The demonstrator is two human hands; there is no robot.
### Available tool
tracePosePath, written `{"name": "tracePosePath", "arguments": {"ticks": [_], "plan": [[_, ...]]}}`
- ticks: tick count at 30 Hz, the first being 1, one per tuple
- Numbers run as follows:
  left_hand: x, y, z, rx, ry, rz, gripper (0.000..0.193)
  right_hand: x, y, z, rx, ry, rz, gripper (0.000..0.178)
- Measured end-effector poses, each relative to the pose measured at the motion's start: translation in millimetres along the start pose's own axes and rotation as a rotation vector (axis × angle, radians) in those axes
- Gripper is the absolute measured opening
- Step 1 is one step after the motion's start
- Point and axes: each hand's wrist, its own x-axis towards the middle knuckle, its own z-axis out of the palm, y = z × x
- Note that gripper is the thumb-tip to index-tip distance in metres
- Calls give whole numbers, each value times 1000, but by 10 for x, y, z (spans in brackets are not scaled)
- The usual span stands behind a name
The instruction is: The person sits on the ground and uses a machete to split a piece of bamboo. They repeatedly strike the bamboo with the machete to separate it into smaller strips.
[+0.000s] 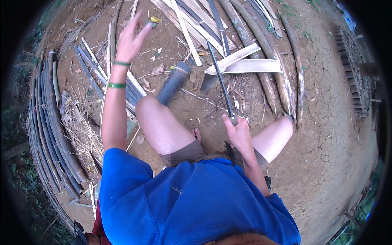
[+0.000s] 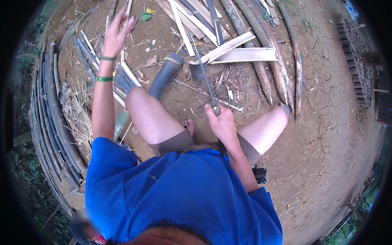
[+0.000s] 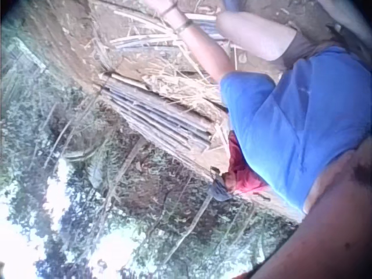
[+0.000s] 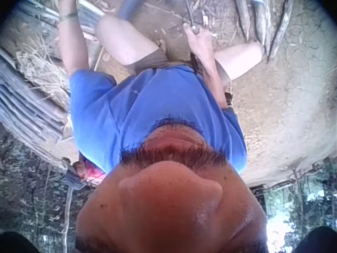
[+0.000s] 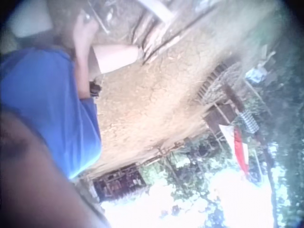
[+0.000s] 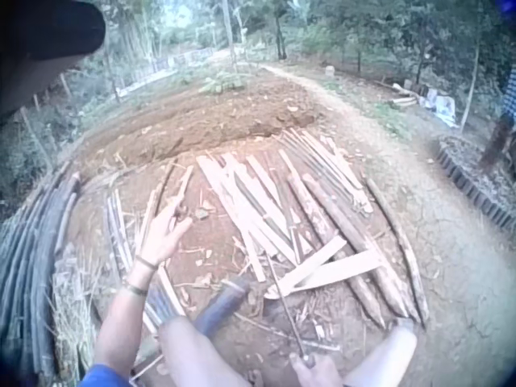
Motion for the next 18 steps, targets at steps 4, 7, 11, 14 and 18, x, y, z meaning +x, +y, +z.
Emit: {"name": "tracePosePath", "arguments": {"ticks": [4, 7, 11, 14, 18], "plan": [[-2569, -1304, 434, 249, -800, -588, 107, -11, -80, -9, -49, 10, -97, 54], [-3499, -1027, 1056, 273, -992, -932, 100, 0, -94, -34, -62, 12, -83, 54], [-3289, -731, 1514, 313, -959, -1172, 93, -9, -131, -100, -62, -4, -19, 53], [-3067, -603, 1490, 306, -901, -1256, 89, -5, -105, -108, -87, 9, -76, 53], [-2563, -398, 1142, 185, -708, -1150, 85, -7, -104, -74, -61, 15, -60, 52]]}}
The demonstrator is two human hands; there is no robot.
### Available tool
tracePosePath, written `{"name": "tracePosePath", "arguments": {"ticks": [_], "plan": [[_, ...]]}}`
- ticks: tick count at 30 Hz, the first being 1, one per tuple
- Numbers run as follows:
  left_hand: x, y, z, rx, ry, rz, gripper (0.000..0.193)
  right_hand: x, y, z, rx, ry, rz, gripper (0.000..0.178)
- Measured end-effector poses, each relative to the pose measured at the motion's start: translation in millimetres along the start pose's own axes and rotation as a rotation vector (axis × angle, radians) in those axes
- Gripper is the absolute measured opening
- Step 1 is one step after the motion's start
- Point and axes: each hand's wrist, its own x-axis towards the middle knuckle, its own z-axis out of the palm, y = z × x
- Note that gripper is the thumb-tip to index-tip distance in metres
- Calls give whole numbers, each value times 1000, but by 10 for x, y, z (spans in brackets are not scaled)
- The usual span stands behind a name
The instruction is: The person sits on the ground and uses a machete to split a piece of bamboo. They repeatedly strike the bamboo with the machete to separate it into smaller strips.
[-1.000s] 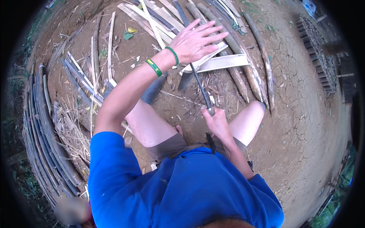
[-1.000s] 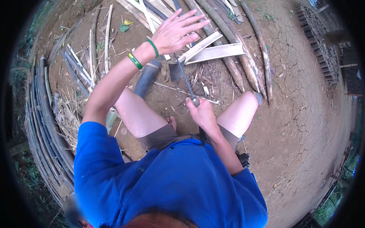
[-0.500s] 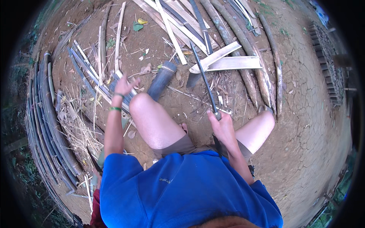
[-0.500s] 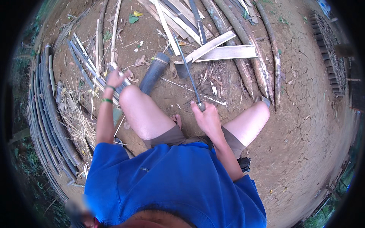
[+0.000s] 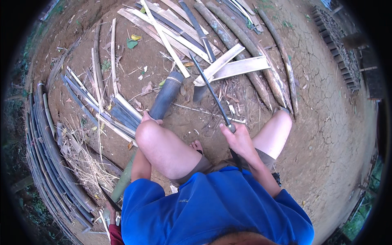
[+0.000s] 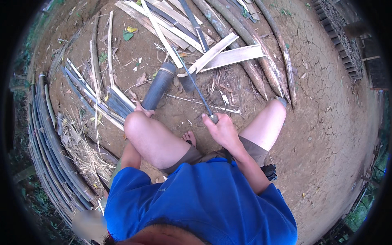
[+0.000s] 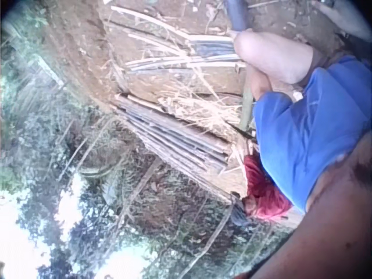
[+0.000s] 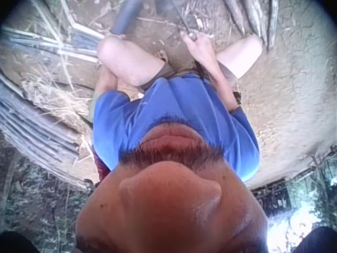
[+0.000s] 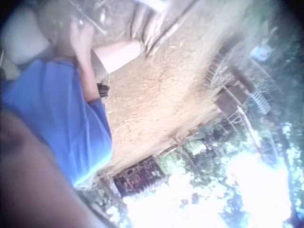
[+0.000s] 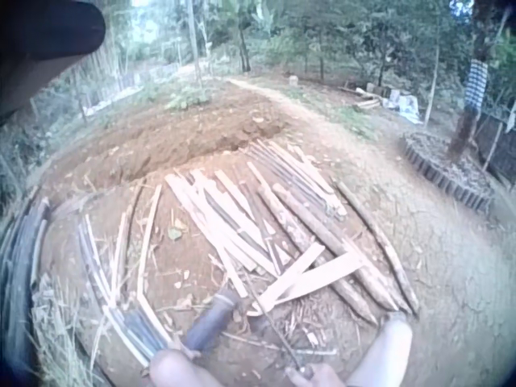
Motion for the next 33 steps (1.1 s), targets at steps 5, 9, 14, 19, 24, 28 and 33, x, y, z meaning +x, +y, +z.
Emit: {"name": "tracePosePath", "arguments": {"ticks": [5, 9, 14, 19, 24, 28, 33], "plan": [[-48, -305, -1056, -187, 446, 630, 105, -25, -30, 70, 43, 1, -70, 52], [-954, 250, -2202, -351, 599, 769, 114, 2, 15, 83, 37, 2, -58, 53], [-2153, 968, -2967, -240, 948, 1038, 110, -11, 69, 102, 39, 12, -63, 52], [-2265, 1175, -2589, -146, 788, 1209, 108, 13, 54, 65, 62, -4, -72, 52], [-1755, 1042, -1857, 103, 444, 1053, 113, -44, 78, -39, 17, -10, -53, 53], [-2073, 1331, -2475, -60, 704, 1142, 106, -26, 103, -71, 13, -39, -2, 54], [-2086, 1366, -2403, -156, 834, 1287, 108, 29, 137, 20, 17, -44, -31, 56]]}}
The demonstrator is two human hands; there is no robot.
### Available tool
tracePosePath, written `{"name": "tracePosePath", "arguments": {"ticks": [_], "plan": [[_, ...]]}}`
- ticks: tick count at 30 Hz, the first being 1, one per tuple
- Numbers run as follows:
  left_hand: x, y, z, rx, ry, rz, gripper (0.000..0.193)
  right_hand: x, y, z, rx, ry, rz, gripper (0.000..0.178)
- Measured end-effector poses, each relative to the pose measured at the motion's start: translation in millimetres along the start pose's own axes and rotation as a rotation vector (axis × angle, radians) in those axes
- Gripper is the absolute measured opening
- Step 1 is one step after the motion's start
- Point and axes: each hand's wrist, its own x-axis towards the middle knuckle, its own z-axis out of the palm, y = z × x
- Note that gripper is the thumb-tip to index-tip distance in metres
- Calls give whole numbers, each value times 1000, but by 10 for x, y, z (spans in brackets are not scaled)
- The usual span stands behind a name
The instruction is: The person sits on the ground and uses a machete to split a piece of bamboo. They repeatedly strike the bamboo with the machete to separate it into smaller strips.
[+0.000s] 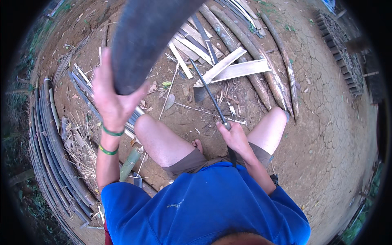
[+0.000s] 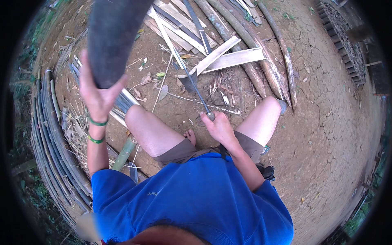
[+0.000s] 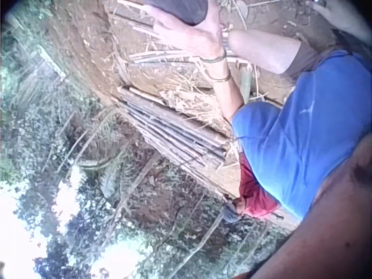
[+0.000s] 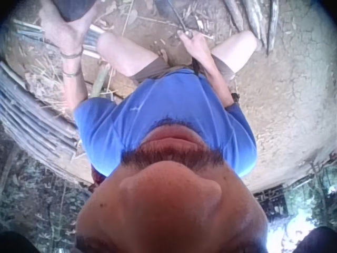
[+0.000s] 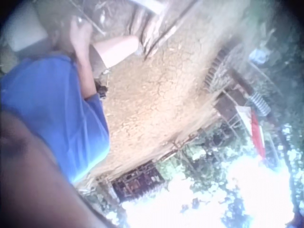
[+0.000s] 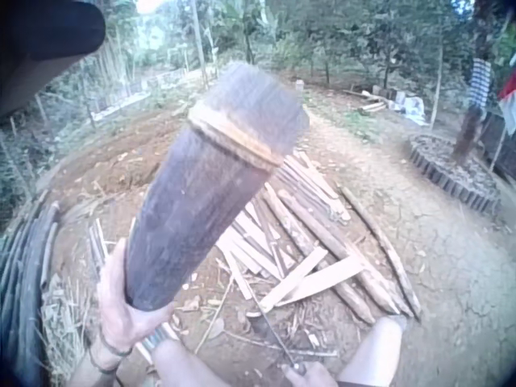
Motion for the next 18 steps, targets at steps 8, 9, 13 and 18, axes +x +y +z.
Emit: {"name": "tracePosePath", "arguments": {"ticks": [8, 9, 13, 18], "plan": [[-599, -1401, 723, 62, -423, -276, 116, 262, 144, 9, -51, -44, 14, 61], [-761, -1631, 743, 82, -455, -333, 115, 287, 150, 26, -63, -55, 9, 61], [-1744, -1848, 1162, 314, -609, -668, 119, 276, 163, 123, -75, -22, -12, 56], [-2962, -1996, 1620, 292, -568, -916, 112, 321, 120, 257, -121, -21, -87, 52]]}}
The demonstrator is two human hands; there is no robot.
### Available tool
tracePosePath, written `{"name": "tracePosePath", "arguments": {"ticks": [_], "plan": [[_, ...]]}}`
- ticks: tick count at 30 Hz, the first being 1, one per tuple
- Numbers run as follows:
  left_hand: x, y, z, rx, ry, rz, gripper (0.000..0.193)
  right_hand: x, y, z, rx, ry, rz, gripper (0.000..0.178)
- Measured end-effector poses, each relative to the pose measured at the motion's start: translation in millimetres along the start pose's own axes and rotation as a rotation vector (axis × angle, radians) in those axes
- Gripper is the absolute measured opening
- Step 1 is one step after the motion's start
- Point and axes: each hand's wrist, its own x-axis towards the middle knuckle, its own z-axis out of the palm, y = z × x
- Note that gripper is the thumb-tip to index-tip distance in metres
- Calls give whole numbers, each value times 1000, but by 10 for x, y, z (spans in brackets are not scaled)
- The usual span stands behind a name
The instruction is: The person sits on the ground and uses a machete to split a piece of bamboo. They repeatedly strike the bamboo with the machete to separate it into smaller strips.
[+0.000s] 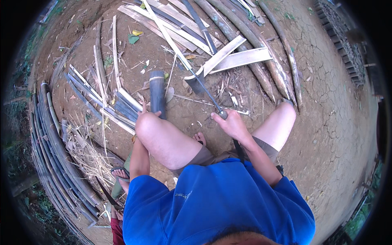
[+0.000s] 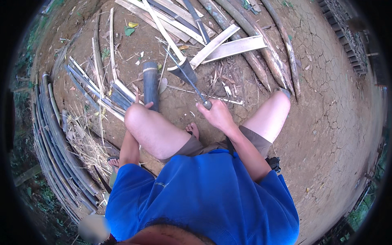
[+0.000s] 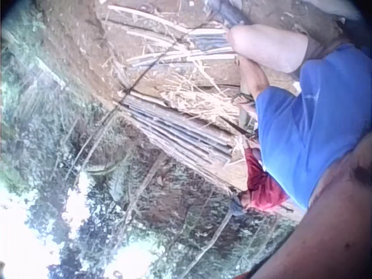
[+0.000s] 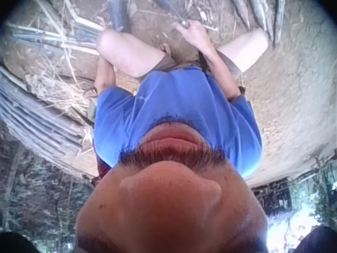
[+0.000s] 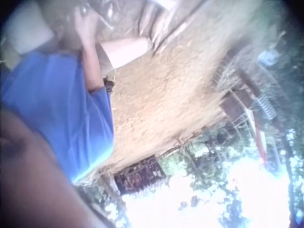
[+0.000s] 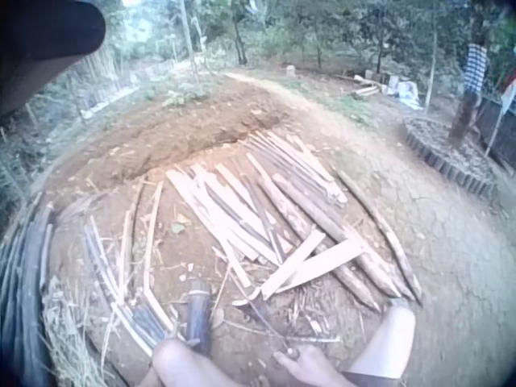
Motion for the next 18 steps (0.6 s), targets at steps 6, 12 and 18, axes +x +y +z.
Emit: {"name": "tracePosePath", "arguments": {"ticks": [6, 12, 18], "plan": [[83, 1553, -1741, -639, -77, 604, 59, -39, 16, 29, -20, -16, 37, 43], [-662, 2399, -1562, -446, 48, 1007, 38, -35, -79, 55, -3, -26, 55, 40], [-490, 2560, -1321, -447, 97, 1168, 27, 44, 87, -69, 71, -116, 107, 38]]}}
